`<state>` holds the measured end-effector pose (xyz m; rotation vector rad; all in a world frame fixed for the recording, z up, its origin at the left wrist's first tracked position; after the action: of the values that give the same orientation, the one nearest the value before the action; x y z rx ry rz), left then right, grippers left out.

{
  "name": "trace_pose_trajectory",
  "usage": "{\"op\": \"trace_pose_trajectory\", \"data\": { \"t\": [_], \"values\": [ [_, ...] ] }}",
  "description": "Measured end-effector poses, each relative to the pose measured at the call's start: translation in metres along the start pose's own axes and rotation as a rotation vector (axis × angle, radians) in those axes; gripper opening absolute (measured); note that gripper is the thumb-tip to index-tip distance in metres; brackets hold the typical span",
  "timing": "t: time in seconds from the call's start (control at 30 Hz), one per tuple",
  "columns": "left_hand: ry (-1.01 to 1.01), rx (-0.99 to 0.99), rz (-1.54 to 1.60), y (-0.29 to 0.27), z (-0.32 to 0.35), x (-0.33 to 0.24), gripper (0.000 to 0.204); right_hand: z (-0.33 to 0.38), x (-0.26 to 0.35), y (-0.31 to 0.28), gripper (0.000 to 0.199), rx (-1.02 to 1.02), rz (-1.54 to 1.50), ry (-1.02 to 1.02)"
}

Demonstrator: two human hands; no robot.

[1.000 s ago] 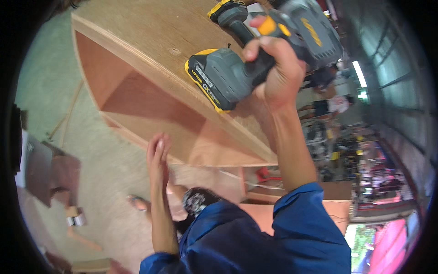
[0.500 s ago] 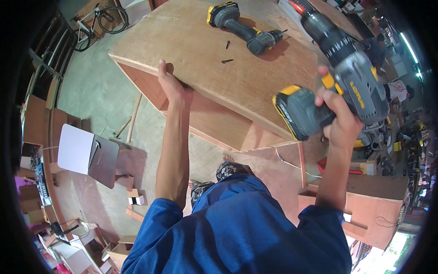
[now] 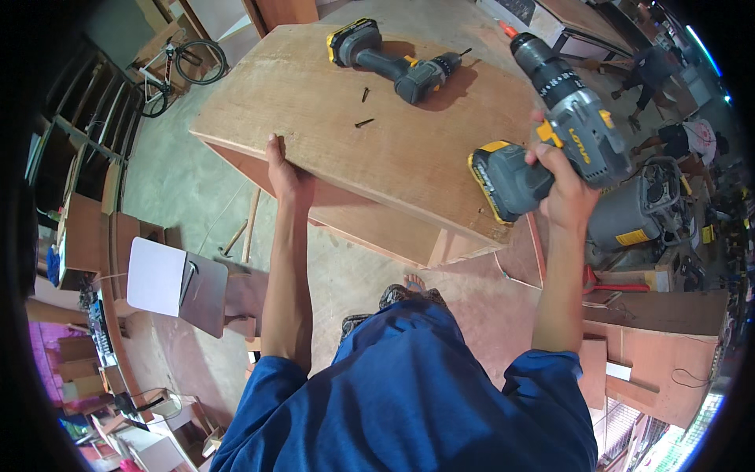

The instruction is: The person assembles a wooden box by aligning plywood panels and driving screws with a cordless drill. They reposition the box and continue fastening joints until the structure is upright.

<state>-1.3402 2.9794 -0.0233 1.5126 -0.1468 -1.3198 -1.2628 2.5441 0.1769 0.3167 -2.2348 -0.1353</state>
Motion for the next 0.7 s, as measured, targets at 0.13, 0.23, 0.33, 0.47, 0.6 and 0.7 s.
{"op": "trace_pose_trajectory", "data": {
  "t": [0.13,0.23,0.33,0.47,0.6,0.7],
  "values": [
    [0.012,-0.19,-0.329,-0.015,0.005,-0.021,0.063,-0.005,-0.018,0.006,0.053,-0.007,0.011,0.011],
    [0.374,-0.316,-0.92,0.015,0.036,-0.075,0.052,-0.006,-0.025,0.013,0.049,-0.014,0.038,0.043],
    [1.059,-0.25,-1.504,0.102,0.086,-0.083,0.047,-0.004,-0.024,0.025,0.048,0.042,0.081,0.036],
    [0.783,0.182,-1.68,0.16,0.068,-0.014,0.033,0.006,-0.029,0.017,0.047,-0.003,0.088,0.13],
    [0.662,0.185,-1.793,0.172,0.051,0.003,0.019,0.014,-0.04,0.017,0.053,0.133,0.075,0.198],
    [0.659,0.06,-1.617,0.171,0.038,-0.005,0.009,0.018,-0.049,0.014,0.047,0.132,0.074,0.247]
  ]
}}
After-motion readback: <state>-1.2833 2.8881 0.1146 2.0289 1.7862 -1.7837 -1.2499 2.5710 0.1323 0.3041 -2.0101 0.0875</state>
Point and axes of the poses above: each hand's wrist, its own z-axis away from the middle knuckle, its own y-axis out of the palm, x = y × z, the point moved 9 cm from there along -z, towards the middle knuckle, and after that the axes turned 11 degrees about -y, right-handed, at the moved point
